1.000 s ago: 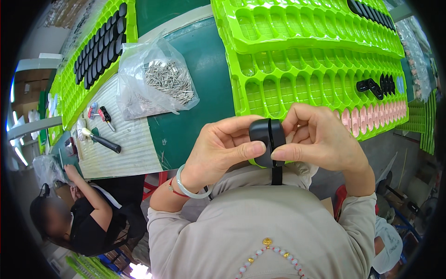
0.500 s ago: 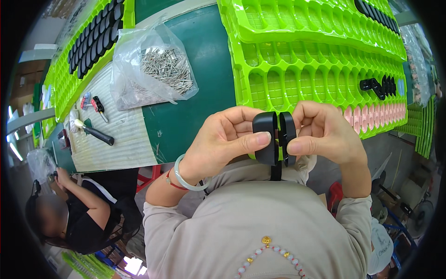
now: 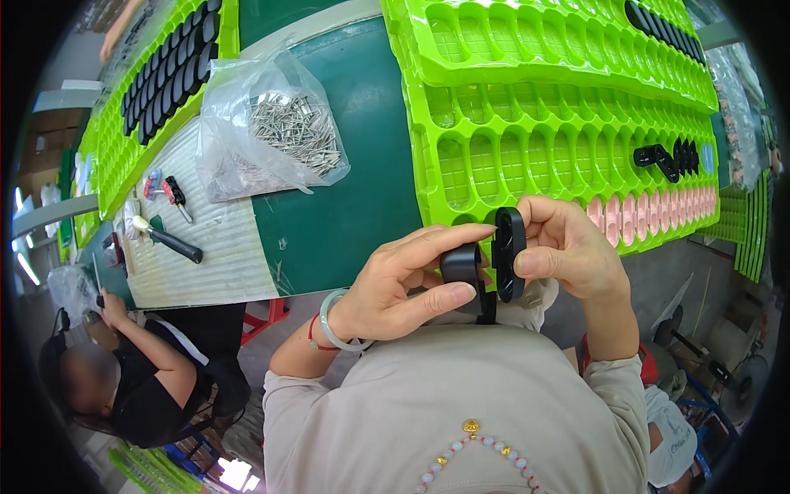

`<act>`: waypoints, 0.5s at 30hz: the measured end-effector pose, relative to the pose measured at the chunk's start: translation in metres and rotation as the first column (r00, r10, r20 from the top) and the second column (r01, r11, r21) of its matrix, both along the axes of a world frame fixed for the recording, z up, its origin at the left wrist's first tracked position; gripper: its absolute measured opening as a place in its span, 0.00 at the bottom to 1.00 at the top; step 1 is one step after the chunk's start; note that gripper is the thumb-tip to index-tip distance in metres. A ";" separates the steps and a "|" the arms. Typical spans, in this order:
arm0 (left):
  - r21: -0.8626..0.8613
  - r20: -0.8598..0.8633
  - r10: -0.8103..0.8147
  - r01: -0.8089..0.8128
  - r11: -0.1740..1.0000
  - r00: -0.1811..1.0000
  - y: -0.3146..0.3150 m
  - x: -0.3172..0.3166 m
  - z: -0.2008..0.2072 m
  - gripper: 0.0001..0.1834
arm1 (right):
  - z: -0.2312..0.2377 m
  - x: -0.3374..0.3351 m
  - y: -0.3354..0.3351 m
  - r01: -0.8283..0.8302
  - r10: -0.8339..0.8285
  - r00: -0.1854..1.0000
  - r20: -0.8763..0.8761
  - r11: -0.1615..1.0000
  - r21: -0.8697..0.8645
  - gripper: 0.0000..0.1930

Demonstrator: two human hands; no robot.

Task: The person assembles small black electronic devices, likely wireless earbuds, by inserting small metal pins into the casing. They pick up the devices from a green tray, insert the pins, and place the finished units back into the tray. The process is repetitive and involves handling multiple units one by one.

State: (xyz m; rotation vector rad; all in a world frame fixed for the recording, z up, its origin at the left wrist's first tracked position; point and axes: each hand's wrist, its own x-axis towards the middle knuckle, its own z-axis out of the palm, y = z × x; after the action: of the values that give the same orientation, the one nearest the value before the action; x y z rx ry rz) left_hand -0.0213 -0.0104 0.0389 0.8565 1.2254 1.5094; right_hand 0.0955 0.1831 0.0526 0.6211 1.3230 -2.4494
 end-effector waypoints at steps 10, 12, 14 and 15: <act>-0.002 0.267 0.004 -0.004 1.000 0.964 -0.004 0.014 -0.005 0.23 | -0.008 0.009 -0.008 0.046 -0.046 0.999 0.009 0.997 -0.059 0.15; -0.003 0.284 0.001 -0.001 1.000 0.959 -0.005 0.016 -0.007 0.23 | -0.007 0.011 -0.012 0.069 -0.071 0.997 -0.013 0.992 -0.106 0.12; -0.015 0.292 0.007 -0.003 1.000 0.956 -0.006 0.018 -0.008 0.23 | -0.010 0.013 -0.016 0.091 -0.092 0.996 0.004 0.987 -0.132 0.12; -0.016 0.295 0.004 0.000 1.000 0.955 -0.007 0.018 -0.008 0.23 | -0.011 0.014 -0.017 0.101 -0.100 0.995 0.012 0.984 -0.145 0.12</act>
State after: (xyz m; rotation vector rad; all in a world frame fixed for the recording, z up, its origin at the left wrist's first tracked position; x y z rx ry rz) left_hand -0.0029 -0.0171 0.0310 0.5923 1.0159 1.5627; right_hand 0.1095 0.1659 0.0415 0.6707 1.1240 -2.5951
